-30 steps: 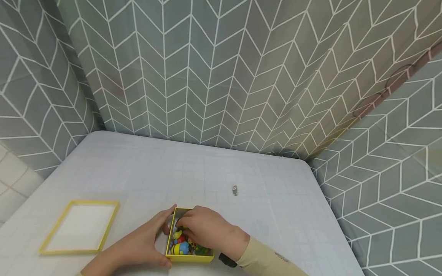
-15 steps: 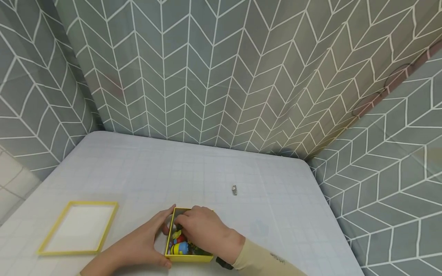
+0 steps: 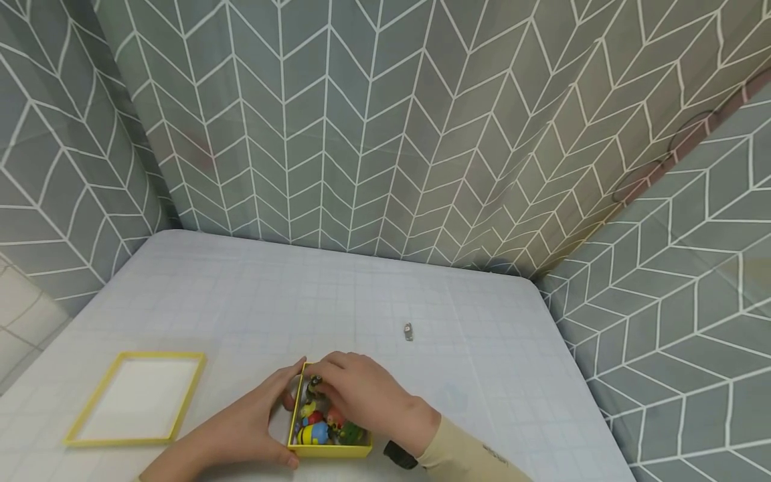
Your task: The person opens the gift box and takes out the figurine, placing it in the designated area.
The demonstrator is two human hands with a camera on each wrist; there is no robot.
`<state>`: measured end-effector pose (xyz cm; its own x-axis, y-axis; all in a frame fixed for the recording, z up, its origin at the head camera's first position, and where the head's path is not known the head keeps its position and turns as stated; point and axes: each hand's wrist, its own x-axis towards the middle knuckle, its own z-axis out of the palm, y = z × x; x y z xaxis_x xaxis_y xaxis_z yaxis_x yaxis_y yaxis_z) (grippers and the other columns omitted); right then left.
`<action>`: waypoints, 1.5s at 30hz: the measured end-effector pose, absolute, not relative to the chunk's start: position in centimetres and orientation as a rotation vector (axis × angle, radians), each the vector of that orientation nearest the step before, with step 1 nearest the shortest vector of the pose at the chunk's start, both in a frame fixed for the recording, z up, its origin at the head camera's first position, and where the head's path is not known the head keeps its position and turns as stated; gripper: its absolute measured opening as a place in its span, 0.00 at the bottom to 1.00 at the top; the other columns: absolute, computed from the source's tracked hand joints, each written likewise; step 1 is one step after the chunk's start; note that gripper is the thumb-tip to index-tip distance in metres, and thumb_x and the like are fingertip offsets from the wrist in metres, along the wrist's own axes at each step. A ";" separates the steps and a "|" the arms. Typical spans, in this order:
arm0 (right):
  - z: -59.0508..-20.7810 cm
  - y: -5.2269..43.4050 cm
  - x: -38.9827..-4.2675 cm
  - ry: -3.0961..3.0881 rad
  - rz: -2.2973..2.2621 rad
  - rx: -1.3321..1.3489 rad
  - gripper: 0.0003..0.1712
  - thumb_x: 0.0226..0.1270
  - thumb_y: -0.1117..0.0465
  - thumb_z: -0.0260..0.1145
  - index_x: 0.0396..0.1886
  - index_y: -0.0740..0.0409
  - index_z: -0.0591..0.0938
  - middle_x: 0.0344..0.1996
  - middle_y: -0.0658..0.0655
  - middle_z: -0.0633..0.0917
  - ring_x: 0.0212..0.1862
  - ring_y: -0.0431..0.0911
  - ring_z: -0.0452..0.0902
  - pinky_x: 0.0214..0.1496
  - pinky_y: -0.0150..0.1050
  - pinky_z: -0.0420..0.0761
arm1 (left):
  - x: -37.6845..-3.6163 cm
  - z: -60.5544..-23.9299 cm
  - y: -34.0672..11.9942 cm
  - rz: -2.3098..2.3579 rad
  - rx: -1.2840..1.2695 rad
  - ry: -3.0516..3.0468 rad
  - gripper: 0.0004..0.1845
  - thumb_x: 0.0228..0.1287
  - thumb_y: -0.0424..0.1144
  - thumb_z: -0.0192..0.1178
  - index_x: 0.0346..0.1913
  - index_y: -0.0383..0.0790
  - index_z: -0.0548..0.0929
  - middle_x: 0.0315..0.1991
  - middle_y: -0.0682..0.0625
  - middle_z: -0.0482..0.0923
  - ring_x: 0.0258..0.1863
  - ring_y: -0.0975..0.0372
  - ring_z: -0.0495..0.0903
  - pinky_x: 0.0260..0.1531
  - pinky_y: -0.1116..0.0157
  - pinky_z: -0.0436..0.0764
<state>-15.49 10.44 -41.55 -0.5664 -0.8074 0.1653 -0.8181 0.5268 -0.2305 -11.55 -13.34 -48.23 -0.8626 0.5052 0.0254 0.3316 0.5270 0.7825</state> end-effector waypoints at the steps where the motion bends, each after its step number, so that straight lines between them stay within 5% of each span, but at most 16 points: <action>1: -41.5 10.6 -15.5 -2.701 0.469 1.441 0.19 0.73 0.57 0.63 0.61 0.45 0.77 0.49 0.42 0.79 0.46 0.32 0.77 0.51 0.24 0.73 | -11.6 -48.3 -13.4 1.245 0.713 2.564 0.72 0.31 0.67 0.78 0.79 0.45 0.50 0.43 0.60 0.70 0.42 0.67 0.71 0.41 0.68 0.68; 11: -41.3 11.6 -15.8 -2.614 0.792 1.411 0.17 0.75 0.58 0.60 0.61 0.45 0.78 0.50 0.45 0.75 0.46 0.30 0.73 0.48 0.21 0.72 | -11.7 -48.4 -13.4 1.237 0.699 2.560 0.73 0.30 0.67 0.78 0.79 0.46 0.48 0.43 0.59 0.70 0.42 0.66 0.71 0.42 0.67 0.69; 22: -40.3 13.2 -16.3 -2.750 1.187 1.268 0.28 0.71 0.54 0.65 0.69 0.46 0.73 0.58 0.47 0.79 0.47 0.33 0.79 0.48 0.29 0.77 | -11.7 -48.4 -13.2 1.253 0.700 2.560 0.73 0.29 0.66 0.79 0.79 0.45 0.49 0.43 0.59 0.71 0.38 0.67 0.71 0.36 0.68 0.69; 30: -39.5 14.7 -16.3 -2.824 1.370 1.025 0.34 0.65 0.52 0.70 0.70 0.40 0.71 0.51 0.49 0.80 0.40 0.35 0.82 0.40 0.32 0.80 | -11.6 -48.6 -13.3 1.263 0.718 2.571 0.74 0.28 0.66 0.80 0.79 0.45 0.50 0.42 0.60 0.71 0.38 0.67 0.72 0.39 0.68 0.69; 37: -39.9 16.0 -16.6 -2.813 1.533 0.845 0.35 0.61 0.56 0.74 0.68 0.38 0.72 0.49 0.50 0.78 0.41 0.37 0.83 0.44 0.35 0.81 | -11.6 -48.5 -13.2 1.246 0.698 2.572 0.74 0.28 0.66 0.79 0.79 0.44 0.49 0.41 0.60 0.70 0.39 0.67 0.71 0.41 0.68 0.67; 45: -40.5 17.8 -17.1 -2.776 1.521 0.712 0.36 0.62 0.61 0.73 0.68 0.36 0.72 0.47 0.52 0.80 0.41 0.40 0.83 0.41 0.35 0.82 | -11.7 -48.7 -13.2 1.261 0.706 2.556 0.74 0.28 0.65 0.80 0.79 0.45 0.48 0.42 0.58 0.70 0.33 0.67 0.69 0.32 0.69 0.68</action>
